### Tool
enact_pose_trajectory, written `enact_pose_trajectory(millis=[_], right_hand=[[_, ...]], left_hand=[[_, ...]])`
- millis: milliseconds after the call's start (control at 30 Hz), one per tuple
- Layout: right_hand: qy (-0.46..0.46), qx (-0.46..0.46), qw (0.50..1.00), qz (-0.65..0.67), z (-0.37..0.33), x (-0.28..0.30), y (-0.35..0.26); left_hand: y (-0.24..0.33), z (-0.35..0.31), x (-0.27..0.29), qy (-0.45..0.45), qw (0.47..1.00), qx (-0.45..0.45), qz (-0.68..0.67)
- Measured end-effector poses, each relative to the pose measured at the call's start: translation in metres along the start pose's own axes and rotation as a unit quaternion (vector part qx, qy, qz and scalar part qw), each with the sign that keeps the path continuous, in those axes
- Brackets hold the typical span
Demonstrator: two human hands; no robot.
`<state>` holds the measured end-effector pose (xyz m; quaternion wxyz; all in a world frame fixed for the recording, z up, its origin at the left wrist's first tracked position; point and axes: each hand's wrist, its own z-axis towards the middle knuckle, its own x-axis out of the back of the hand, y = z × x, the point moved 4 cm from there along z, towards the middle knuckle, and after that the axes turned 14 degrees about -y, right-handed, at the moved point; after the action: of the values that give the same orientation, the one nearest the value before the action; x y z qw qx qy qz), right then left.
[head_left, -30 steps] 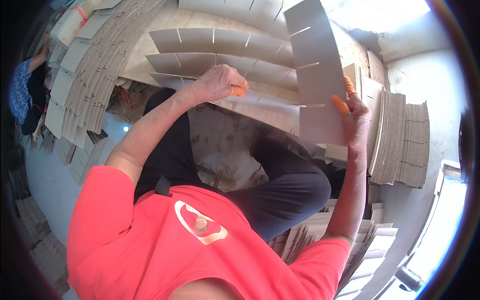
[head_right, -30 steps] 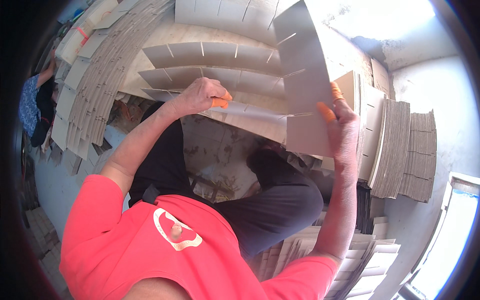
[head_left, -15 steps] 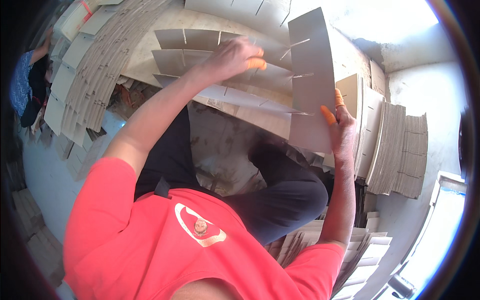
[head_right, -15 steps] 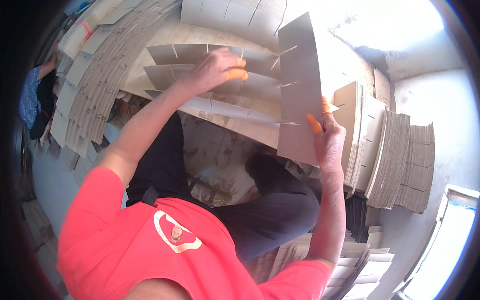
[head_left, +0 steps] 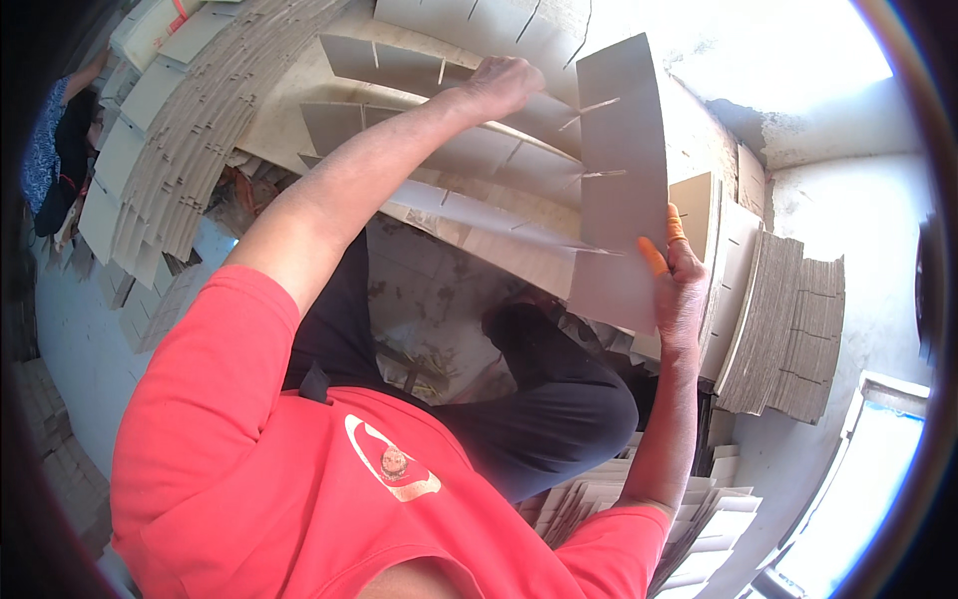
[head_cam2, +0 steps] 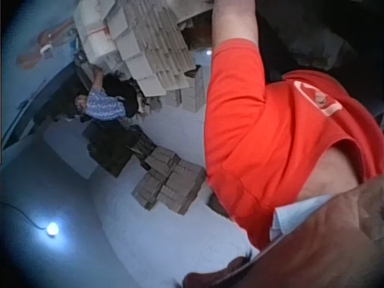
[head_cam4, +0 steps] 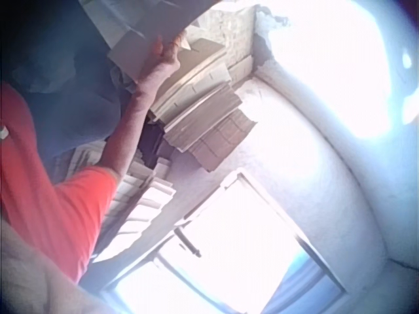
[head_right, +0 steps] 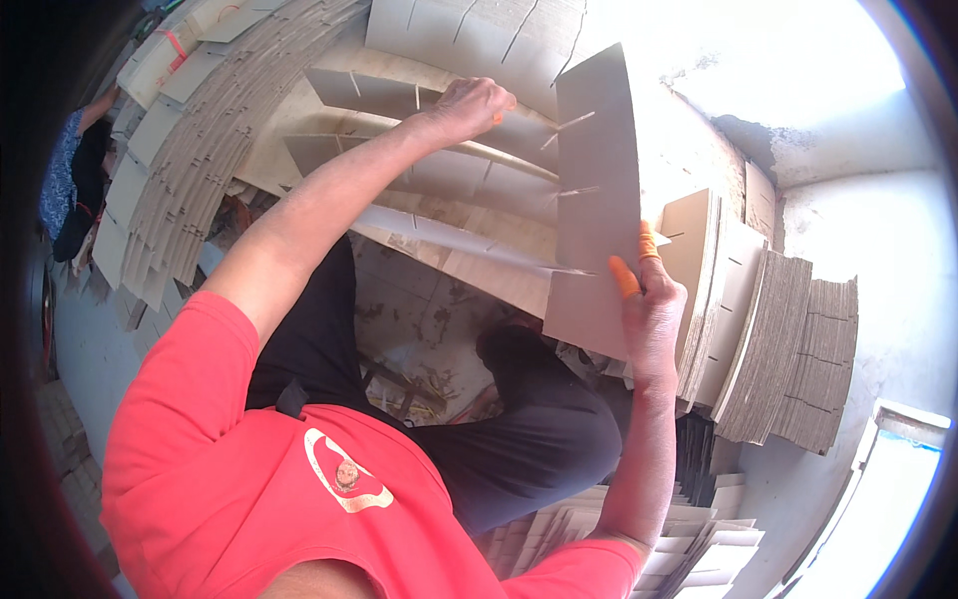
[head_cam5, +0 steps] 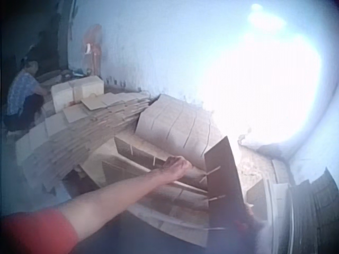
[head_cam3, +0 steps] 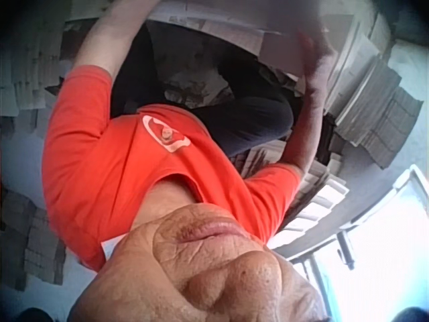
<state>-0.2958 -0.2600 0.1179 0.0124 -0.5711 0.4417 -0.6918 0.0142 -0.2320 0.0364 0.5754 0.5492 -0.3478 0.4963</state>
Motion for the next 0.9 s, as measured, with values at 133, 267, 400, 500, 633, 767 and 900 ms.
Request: enact_pose_trajectory(millis=[133,267,400,500,633,767,900], right_hand=[[-0.023,0.034,0.999,0.004,0.010,-0.004,0.010],[-0.059,0.016,0.998,-0.030,0.020,-0.011,0.015],[-0.107,-0.029,0.983,0.148,0.026,-0.041,0.024],[-0.128,-0.024,0.988,-0.081,0.026,-0.050,0.016],[-0.176,-0.007,0.951,-0.256,0.036,-0.050,-0.002],[-0.061,-0.011,0.959,-0.277,0.029,-0.028,-0.003],[0.135,-0.088,0.926,-0.342,-0.005,0.016,0.055]], left_hand=[[-0.006,-0.001,-0.005,0.035,0.999,-0.013,-0.026],[-0.007,0.000,-0.006,0.024,1.000,0.000,-0.018],[-0.011,0.005,-0.007,0.003,0.999,0.016,-0.032],[-0.014,0.008,-0.010,-0.030,0.998,0.027,-0.044],[-0.006,0.002,0.001,-0.045,0.998,0.033,0.015],[0.029,-0.024,0.042,0.050,0.997,-0.054,-0.034],[0.054,-0.090,0.075,0.129,0.981,-0.118,-0.082]])
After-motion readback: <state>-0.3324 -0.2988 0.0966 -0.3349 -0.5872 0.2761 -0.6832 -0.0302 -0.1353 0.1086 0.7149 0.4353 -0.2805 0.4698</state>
